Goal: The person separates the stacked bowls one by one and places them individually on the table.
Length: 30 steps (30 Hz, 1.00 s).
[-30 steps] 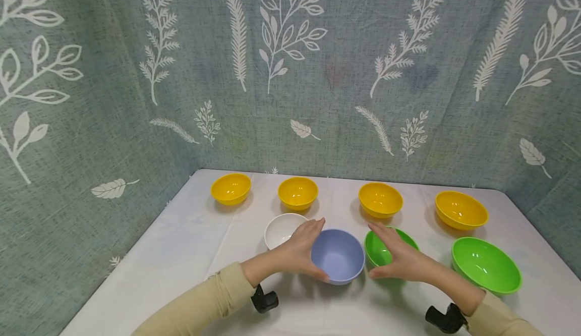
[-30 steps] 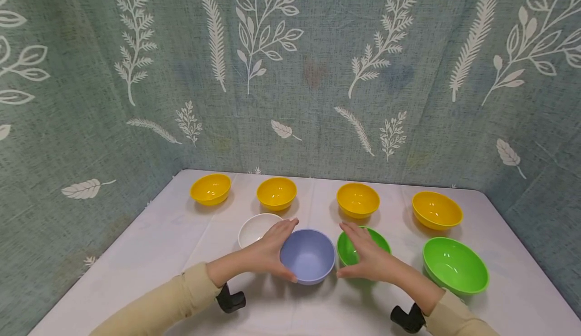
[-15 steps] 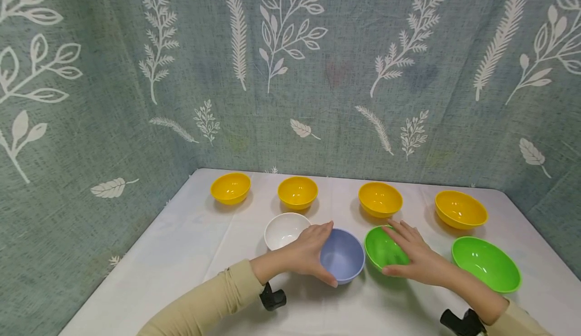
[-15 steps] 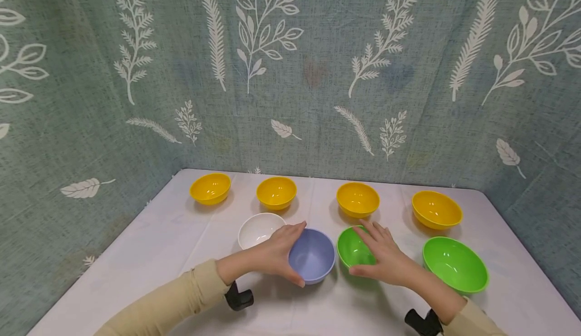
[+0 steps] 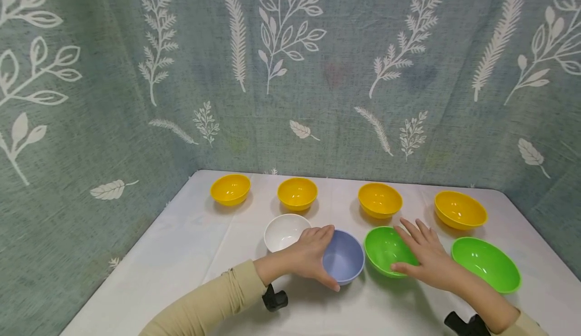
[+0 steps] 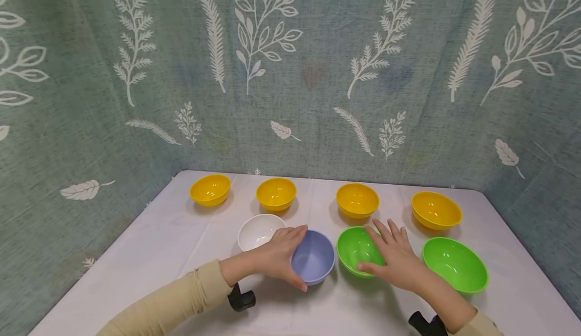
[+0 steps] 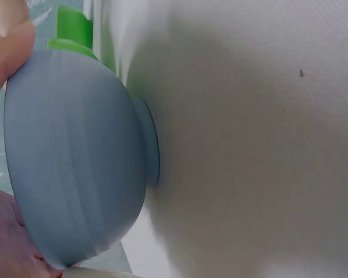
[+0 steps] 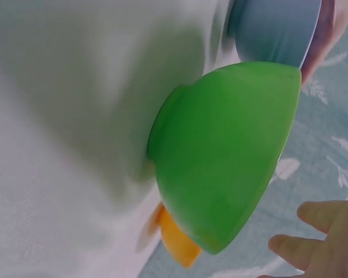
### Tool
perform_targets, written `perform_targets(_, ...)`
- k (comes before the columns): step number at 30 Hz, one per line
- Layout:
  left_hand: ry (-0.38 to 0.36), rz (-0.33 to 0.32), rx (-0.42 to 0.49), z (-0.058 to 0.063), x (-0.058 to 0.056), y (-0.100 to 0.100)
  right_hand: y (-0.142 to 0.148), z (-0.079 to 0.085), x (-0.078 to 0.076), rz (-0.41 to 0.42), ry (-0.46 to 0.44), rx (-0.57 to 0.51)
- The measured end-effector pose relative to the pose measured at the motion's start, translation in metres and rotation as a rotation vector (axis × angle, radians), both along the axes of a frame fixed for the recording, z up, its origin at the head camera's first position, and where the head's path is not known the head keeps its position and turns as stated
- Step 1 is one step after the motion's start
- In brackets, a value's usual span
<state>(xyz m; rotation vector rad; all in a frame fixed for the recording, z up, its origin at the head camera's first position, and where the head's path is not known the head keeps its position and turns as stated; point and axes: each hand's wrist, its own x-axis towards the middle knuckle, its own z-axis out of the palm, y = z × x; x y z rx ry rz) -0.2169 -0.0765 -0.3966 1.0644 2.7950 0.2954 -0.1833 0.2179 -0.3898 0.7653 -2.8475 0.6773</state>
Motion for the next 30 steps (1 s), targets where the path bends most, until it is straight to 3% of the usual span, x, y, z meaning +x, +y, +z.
perform_targets(5,0.054,-0.019,-0.001,0.001,0.000,0.001,0.006,-0.004,-0.001,-0.054,0.040,0.060)
perform_targets(9,0.056,-0.013,0.010,0.000,0.001,0.001,0.013,-0.008,-0.002,-0.079,0.097,0.099)
perform_targets(19,0.070,0.004,0.056,-0.004,0.005,0.000,0.023,-0.011,-0.004,-0.125,0.081,0.143)
perform_targets(30,0.066,0.008,0.095,0.002,0.010,-0.001,0.029,-0.012,-0.003,-0.148,0.117,0.189)
